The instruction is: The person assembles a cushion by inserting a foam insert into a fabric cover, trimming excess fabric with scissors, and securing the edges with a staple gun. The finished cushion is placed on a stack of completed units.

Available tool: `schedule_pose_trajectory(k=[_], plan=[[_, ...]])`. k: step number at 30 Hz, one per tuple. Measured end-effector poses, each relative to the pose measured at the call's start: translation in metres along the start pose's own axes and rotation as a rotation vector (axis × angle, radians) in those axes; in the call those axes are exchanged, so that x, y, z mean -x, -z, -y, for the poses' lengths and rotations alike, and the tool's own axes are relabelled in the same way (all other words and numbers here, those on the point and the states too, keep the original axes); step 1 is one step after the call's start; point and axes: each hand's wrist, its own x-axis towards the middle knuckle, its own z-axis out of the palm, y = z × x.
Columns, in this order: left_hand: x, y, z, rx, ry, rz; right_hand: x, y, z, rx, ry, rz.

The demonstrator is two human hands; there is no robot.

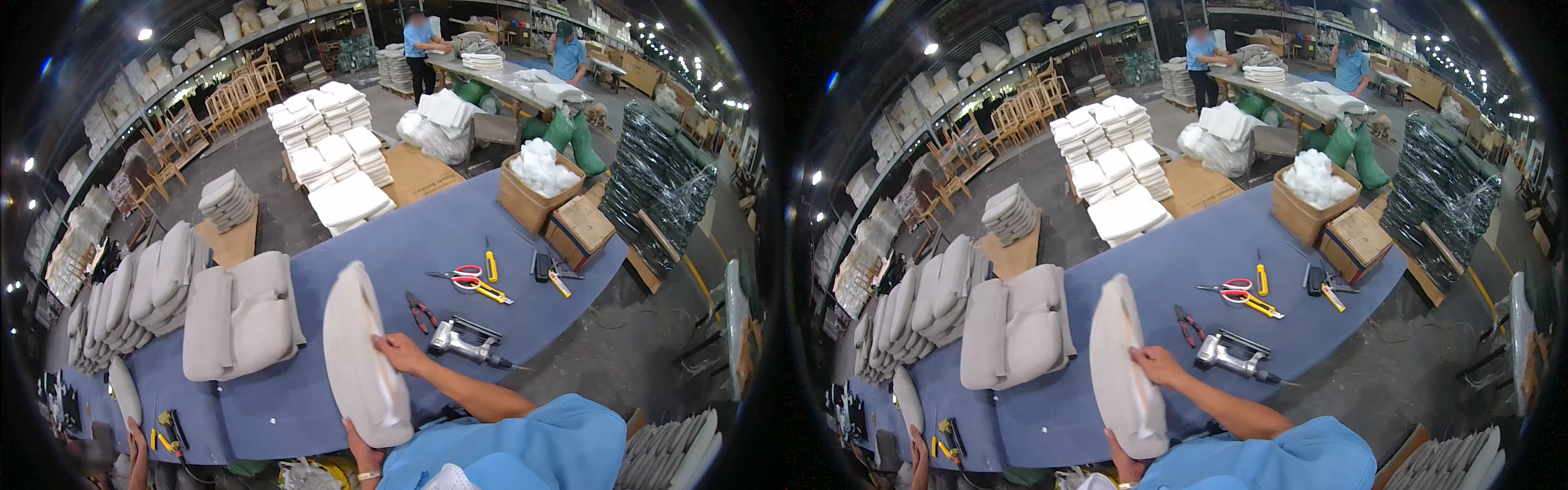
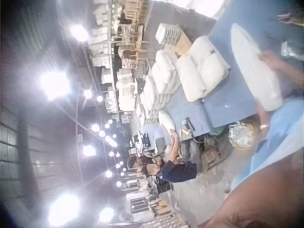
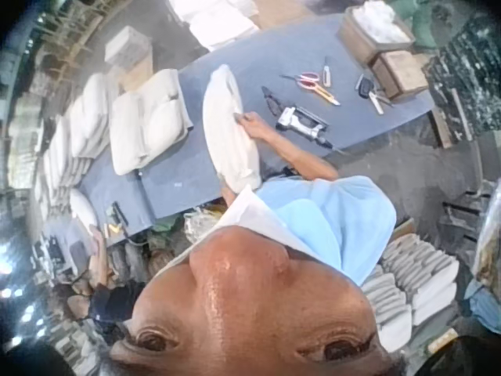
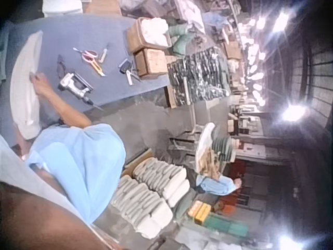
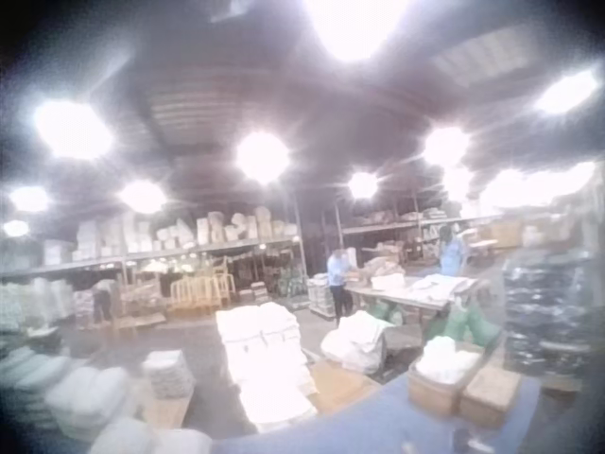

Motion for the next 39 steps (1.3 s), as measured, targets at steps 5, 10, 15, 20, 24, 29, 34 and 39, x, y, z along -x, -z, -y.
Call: schedule_pose_trajectory(k=[5, 10, 15, 20, 24, 29, 34, 39], plan=[[-0.065, 0.110, 0.056, 0.313, 0.211, 0.492, 0.016, -0.010, 0.007, -0.063, 0.113, 0.236], [0.003, 0.015, 0.066, 0.063, 0.078, -0.347, -0.019, 0.007, -0.056, 0.212, 0.213, 0.090], [0.046, -0.035, 0.051, 0.064, -0.147, -0.355, -0.023, 0.014, -0.051, 0.118, 0.218, 0.304], [0.069, -0.088, 0.033, -0.060, -0.400, -0.391, -0.033, 0.028, -0.037, 0.140, 0.281, 0.500], [0.079, -0.059, 0.010, -0.232, -0.483, -0.459, -0.019, 0.014, -0.003, 0.173, 0.406, 0.552], [0.132, -0.110, -0.129, -0.801, -0.703, -0.791, 0.003, 0.026, 0.026, 0.016, 0.445, 0.819], [0.105, -0.138, -0.206, -1.167, -0.701, -0.585, 0.007, 0.081, 0.020, 0.149, 0.402, 0.954], [0.066, -0.174, -0.226, -1.240, -0.791, -0.384, -0.013, 0.189, -0.047, -0.042, 0.063, 0.310]])
